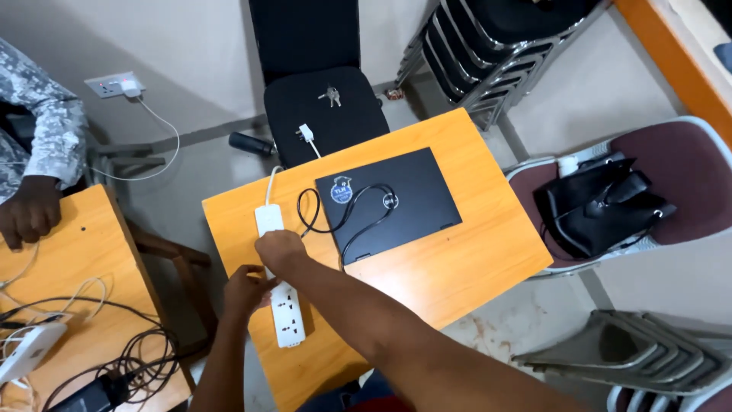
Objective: The user retrieves a laptop charger from a bag, plugs it into a power strip, and then connects it to a laptop.
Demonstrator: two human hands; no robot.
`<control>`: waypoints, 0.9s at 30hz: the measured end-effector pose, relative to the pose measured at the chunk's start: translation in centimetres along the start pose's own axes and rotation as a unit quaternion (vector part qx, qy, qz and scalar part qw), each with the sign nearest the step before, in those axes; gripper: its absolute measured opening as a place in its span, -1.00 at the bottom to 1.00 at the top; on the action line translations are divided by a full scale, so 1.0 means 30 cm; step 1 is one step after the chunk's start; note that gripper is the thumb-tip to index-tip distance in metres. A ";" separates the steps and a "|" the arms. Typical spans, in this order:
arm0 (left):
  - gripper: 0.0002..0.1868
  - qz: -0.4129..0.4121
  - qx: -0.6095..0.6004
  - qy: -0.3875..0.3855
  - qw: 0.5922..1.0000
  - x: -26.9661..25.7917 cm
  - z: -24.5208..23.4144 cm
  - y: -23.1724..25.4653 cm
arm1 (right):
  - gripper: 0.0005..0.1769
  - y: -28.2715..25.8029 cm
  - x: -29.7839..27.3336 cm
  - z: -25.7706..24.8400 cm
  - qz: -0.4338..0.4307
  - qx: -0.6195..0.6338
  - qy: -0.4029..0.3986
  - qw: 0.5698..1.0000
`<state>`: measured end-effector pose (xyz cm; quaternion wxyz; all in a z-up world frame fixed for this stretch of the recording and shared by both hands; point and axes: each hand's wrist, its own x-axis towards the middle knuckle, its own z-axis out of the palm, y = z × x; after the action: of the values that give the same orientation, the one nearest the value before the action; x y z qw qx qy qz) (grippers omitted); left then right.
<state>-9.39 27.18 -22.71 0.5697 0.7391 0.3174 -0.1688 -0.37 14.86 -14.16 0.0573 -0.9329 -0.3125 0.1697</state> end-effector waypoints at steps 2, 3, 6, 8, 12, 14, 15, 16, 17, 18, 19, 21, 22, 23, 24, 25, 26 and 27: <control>-0.34 -0.002 0.063 0.004 0.998 -0.013 -0.019 0.036 | -0.82 0.013 0.031 0.025 0.014 0.010 0.008 1.000; -0.31 -0.001 0.124 0.008 0.992 -0.019 -0.019 0.057 | -0.84 0.027 0.042 0.036 0.027 0.017 0.016 0.999; -0.24 0.052 0.271 0.034 0.960 0.054 -0.026 0.007 | -0.80 0.073 0.060 0.076 0.002 -0.006 0.015 1.000; -0.26 0.111 0.310 0.070 0.942 -0.038 0.007 0.076 | -0.81 0.099 -0.025 -0.007 -0.033 0.030 0.071 0.996; -0.49 0.209 0.386 0.183 0.880 -0.311 0.137 0.294 | -0.82 0.119 -0.279 -0.238 -0.088 0.193 0.285 0.935; -0.57 0.221 0.424 0.171 0.861 -0.371 0.258 0.300 | -0.83 0.143 -0.364 -0.231 -0.031 0.226 0.318 0.920; -0.61 0.233 0.461 0.157 0.842 -0.404 0.326 0.302 | -0.82 0.161 -0.414 -0.226 0.026 0.256 0.348 0.902; -0.61 0.237 0.461 0.156 0.841 -0.388 0.415 0.230 | -0.82 0.190 -0.439 -0.178 0.029 0.254 0.350 0.901; -0.55 0.234 0.421 0.037 0.876 -0.371 0.504 0.159 | -0.83 0.219 -0.462 -0.131 0.099 0.273 0.377 0.880; -0.47 0.226 0.376 -0.082 0.895 -0.354 0.579 0.085 | -0.83 0.237 -0.480 -0.084 0.166 0.294 0.400 0.852; -0.47 0.228 0.379 -0.082 0.893 -0.406 0.613 0.119 | -0.83 0.257 -0.517 -0.070 0.167 0.295 0.403 0.850; -0.09 0.230 0.603 -0.266 0.716 -0.515 0.689 0.181 | -0.85 0.298 -0.597 -0.038 0.210 0.300 0.344 0.865; -0.09 0.232 0.603 -0.264 0.716 -0.473 0.728 0.103 | -0.85 0.328 -0.625 -0.034 0.209 0.299 0.346 0.865; -0.23 0.313 0.523 -0.185 0.771 -0.430 0.769 0.027 | -0.85 0.359 -0.654 -0.031 0.221 0.309 0.318 0.868; -0.37 0.384 0.431 -0.098 0.811 -0.384 0.811 -0.047 | -0.84 0.392 -0.680 -0.029 0.230 0.319 0.291 0.872; -0.37 0.386 0.430 -0.094 0.811 -0.402 0.798 0.012 | -0.84 0.426 -0.698 -0.013 0.227 0.317 0.293 0.873; -0.37 0.386 0.533 -0.093 0.747 -0.427 0.790 0.070 | -0.85 0.464 -0.722 0.003 0.224 0.300 0.274 0.886; -0.37 0.379 0.629 -0.090 0.673 -0.451 0.782 0.128 | -0.86 0.502 -0.745 0.019 0.222 0.282 0.255 0.898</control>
<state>-14.26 0.61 -18.50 0.0104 0.9606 -0.2239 -0.1641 -8.77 -10.63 -11.63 0.3569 -0.9339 -0.0113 0.0156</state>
